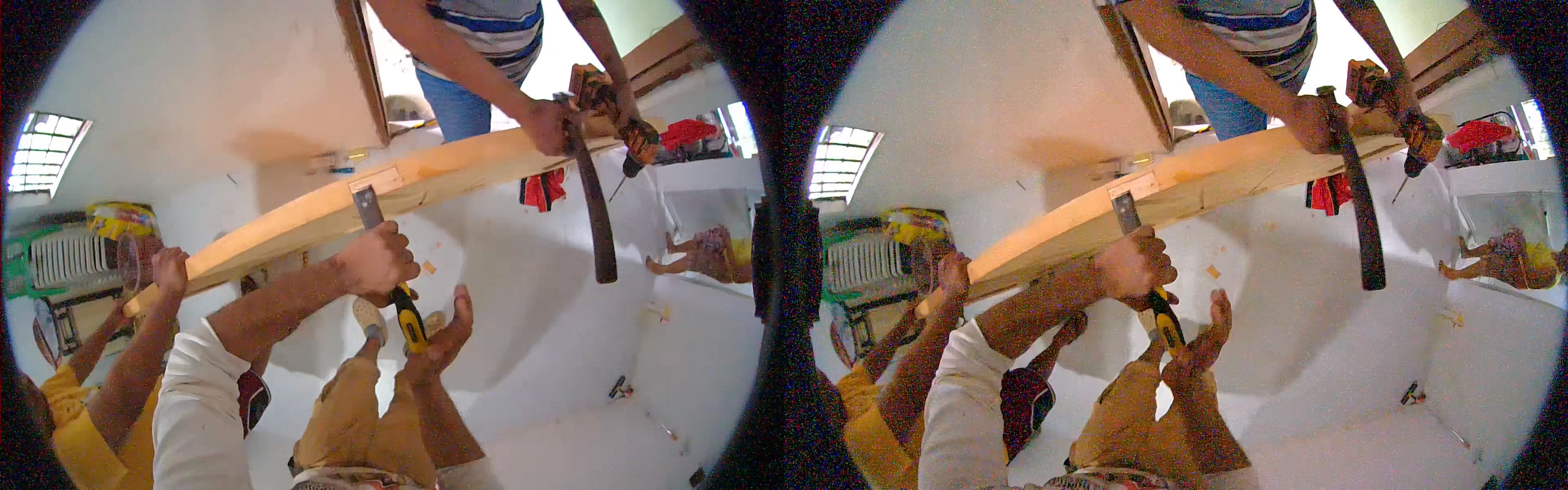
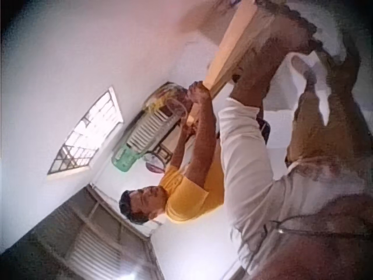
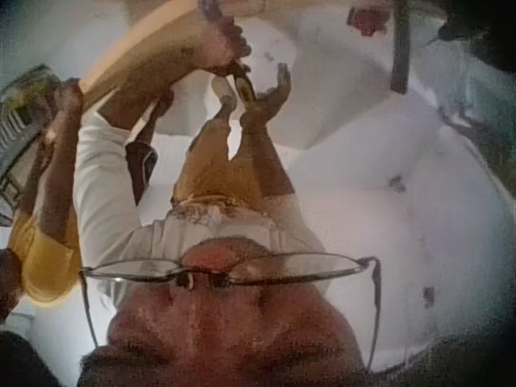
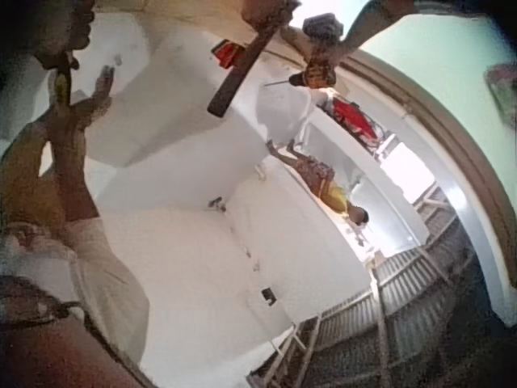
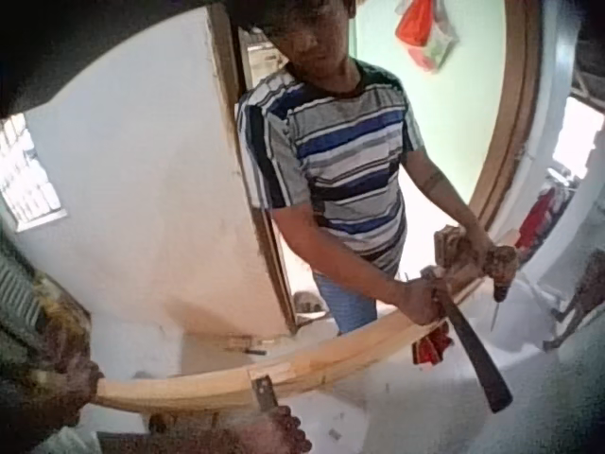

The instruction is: Measure, chisel, and hammer a door frame or door section for hinge placement.

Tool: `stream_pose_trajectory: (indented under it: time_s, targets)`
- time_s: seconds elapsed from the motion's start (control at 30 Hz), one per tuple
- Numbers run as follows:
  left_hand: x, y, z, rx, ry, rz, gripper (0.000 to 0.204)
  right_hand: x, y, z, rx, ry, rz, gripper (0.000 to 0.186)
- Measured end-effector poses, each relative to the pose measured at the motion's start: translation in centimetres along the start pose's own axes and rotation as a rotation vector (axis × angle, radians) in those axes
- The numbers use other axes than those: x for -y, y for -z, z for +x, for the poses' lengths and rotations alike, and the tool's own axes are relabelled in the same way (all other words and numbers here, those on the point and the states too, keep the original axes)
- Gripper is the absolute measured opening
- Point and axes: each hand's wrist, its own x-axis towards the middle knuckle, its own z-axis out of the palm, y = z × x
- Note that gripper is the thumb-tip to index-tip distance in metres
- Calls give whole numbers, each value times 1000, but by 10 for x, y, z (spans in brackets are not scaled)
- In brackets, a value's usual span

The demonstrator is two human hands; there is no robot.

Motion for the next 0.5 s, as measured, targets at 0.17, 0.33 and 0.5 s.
stream_pose_trajectory:
  time_s: [0.17,0.33,0.5]
  targets:
    - [-1,6,-1,112,33,-29,39,1,28,-19,-65,-47,28,75]
    - [0,-6,-1,52,-29,12,40,5,-6,6,-111,41,64,43]
    - [-1,-2,5,-43,-49,-58,41,-32,29,-34,-276,-642,535,40]
